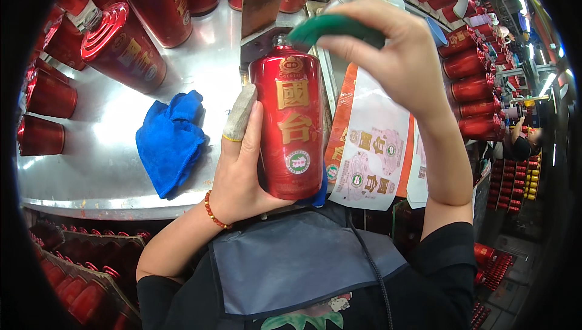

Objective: The person picks up a red cylindrical container, wipes it with a green cloth, and applies a printed label to its surface. They smooth the label, rotate the container to check alignment, and repeat the process on additional containers.

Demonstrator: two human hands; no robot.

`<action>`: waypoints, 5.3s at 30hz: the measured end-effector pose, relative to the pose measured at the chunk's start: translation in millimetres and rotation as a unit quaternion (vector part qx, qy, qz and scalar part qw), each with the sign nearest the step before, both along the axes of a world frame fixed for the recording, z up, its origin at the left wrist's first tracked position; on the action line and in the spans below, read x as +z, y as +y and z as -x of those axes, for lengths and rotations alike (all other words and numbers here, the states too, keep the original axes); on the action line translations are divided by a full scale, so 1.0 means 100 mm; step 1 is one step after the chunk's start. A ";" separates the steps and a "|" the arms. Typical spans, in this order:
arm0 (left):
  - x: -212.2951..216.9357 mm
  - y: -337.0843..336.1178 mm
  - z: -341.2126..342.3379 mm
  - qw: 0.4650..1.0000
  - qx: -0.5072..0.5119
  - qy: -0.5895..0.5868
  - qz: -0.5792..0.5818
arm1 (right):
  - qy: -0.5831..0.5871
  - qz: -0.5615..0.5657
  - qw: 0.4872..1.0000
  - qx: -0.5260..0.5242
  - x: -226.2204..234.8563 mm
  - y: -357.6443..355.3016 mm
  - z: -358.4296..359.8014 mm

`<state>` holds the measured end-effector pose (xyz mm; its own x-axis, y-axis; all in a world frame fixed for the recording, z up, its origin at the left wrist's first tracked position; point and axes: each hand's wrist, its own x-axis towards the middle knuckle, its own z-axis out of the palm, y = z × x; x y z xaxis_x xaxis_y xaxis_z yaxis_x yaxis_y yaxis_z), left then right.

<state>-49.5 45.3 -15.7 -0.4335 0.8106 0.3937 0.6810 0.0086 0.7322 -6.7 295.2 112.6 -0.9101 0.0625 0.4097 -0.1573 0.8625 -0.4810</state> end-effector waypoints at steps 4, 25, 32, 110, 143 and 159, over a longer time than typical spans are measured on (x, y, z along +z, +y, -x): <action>-0.01 -0.03 0.00 1.000 -0.005 -0.003 0.011 | -0.011 -0.040 0.999 -0.009 -0.05 0.02 0.01; -0.03 0.04 0.00 0.999 0.020 0.010 -0.049 | 0.098 -0.155 0.983 0.018 -0.18 -0.48 -0.37; -0.04 0.01 0.00 0.999 0.019 0.001 -0.038 | 0.104 -0.207 0.972 0.028 -0.31 -0.65 -0.58; 0.08 -0.03 -0.14 0.974 0.062 0.217 -0.014 | 0.083 0.130 0.981 -0.113 -0.81 -0.17 -0.78; 0.46 -0.06 -0.02 0.974 0.150 0.171 -0.008 | -0.037 0.519 0.837 -0.171 -0.76 -0.56 -1.35; 0.34 0.44 0.23 0.978 0.096 -0.174 -0.066 | -0.124 0.390 0.912 0.018 -0.76 -0.84 -1.23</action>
